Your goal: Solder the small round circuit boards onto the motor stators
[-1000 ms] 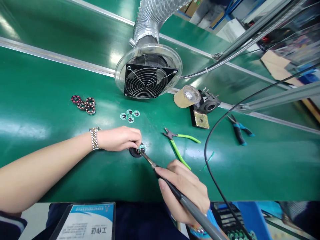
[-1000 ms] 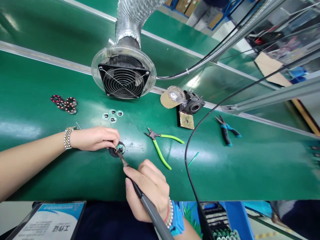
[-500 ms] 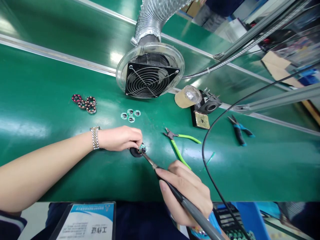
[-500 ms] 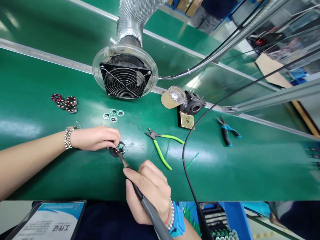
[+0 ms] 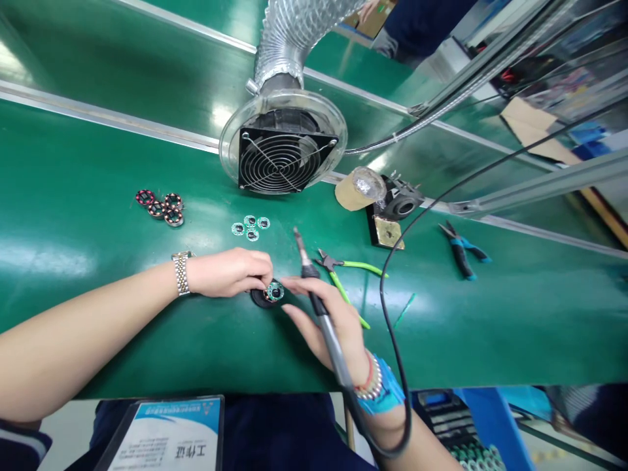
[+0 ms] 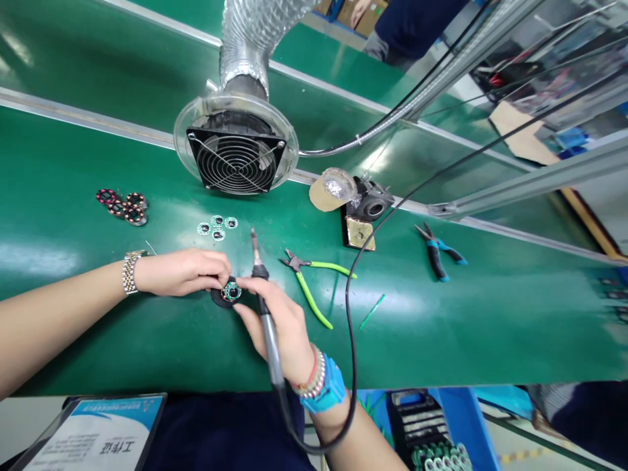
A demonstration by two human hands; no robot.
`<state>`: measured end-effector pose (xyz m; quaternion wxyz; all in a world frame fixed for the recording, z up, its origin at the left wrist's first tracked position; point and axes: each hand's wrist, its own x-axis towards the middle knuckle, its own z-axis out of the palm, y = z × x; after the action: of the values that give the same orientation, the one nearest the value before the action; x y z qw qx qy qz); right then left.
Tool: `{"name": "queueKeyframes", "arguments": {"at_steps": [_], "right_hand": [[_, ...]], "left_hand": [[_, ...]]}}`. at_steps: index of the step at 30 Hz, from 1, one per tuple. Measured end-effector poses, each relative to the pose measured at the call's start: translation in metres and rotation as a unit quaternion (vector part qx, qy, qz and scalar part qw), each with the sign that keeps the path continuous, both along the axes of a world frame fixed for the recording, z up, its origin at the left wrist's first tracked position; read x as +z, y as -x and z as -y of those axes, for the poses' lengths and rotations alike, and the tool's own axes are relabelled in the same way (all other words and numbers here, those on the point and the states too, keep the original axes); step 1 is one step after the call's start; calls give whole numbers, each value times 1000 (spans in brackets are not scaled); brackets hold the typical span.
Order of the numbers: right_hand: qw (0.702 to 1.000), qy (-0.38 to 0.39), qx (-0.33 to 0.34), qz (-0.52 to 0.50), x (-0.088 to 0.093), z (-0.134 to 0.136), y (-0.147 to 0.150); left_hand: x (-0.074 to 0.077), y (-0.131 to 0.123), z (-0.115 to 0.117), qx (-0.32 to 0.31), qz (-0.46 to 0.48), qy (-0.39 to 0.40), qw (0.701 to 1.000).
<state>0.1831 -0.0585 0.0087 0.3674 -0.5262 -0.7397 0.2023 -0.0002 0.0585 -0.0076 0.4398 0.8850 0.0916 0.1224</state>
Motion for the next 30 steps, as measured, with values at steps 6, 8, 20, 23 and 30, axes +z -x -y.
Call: {"name": "queueKeyframes", "arguments": {"at_steps": [6, 8, 20, 23, 30], "right_hand": [[999, 19, 36, -1, -10, -12, 5], [999, 24, 29, -13, -12, -12, 5], [998, 13, 34, -59, -23, -13, 6], [998, -6, 33, -55, -18, -12, 5], [990, -71, 119, -20, -7, -19, 7]], "left_hand": [[5, 6, 6, 45, -14, 2, 999], [8, 11, 14, 108, -36, 13, 993], [18, -10, 79, 432, -41, 380, 817], [20, -14, 75, 444, -51, 392, 804], [16, -11, 71, 407, -29, 437, 801]]}}
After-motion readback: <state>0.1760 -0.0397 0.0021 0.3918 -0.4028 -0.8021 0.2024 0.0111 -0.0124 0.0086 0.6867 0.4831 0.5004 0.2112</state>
